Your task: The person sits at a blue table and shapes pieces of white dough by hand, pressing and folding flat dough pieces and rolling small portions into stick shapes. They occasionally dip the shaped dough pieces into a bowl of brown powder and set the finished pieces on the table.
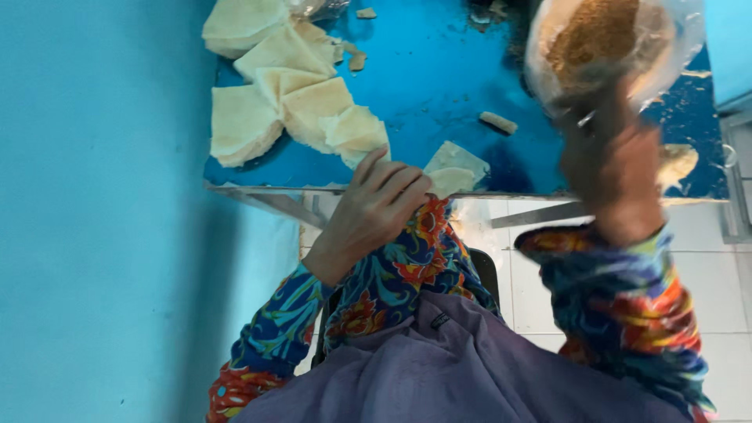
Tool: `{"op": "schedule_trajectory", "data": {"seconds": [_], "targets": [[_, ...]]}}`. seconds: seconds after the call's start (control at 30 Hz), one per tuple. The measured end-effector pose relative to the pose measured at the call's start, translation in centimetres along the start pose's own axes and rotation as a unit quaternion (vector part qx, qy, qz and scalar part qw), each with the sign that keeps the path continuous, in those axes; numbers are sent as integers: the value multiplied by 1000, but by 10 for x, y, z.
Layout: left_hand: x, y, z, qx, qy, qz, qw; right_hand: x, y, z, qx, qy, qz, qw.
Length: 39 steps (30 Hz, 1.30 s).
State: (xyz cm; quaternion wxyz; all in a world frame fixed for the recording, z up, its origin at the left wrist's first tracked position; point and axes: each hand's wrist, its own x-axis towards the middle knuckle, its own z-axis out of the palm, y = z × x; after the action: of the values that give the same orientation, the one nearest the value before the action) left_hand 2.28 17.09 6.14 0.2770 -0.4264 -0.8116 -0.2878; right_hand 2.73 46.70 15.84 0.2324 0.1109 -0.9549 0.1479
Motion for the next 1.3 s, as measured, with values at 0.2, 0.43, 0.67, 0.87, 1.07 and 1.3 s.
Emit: {"op": "schedule_trajectory", "data": {"seconds": [0.2,0.43,0.67,0.87,1.07,1.3], "targets": [[13,4,-7,-21,-8,-13,1000,51,102,18,-144,8,-63,988],[22,3,-10,-41,-14,-32,999,67,126,53,-242,-22,-70,967],[21,1,-10,-23,-4,-39,999,72,124,58,-233,-44,-69,969],[16,4,-10,22,19,-65,997,81,112,33,-176,-29,-91,980],[12,12,-12,28,14,-117,993,63,37,-12,82,-97,-143,981],[25,26,-11,51,23,-169,984,13,-59,34,263,-206,-31,942]]}}
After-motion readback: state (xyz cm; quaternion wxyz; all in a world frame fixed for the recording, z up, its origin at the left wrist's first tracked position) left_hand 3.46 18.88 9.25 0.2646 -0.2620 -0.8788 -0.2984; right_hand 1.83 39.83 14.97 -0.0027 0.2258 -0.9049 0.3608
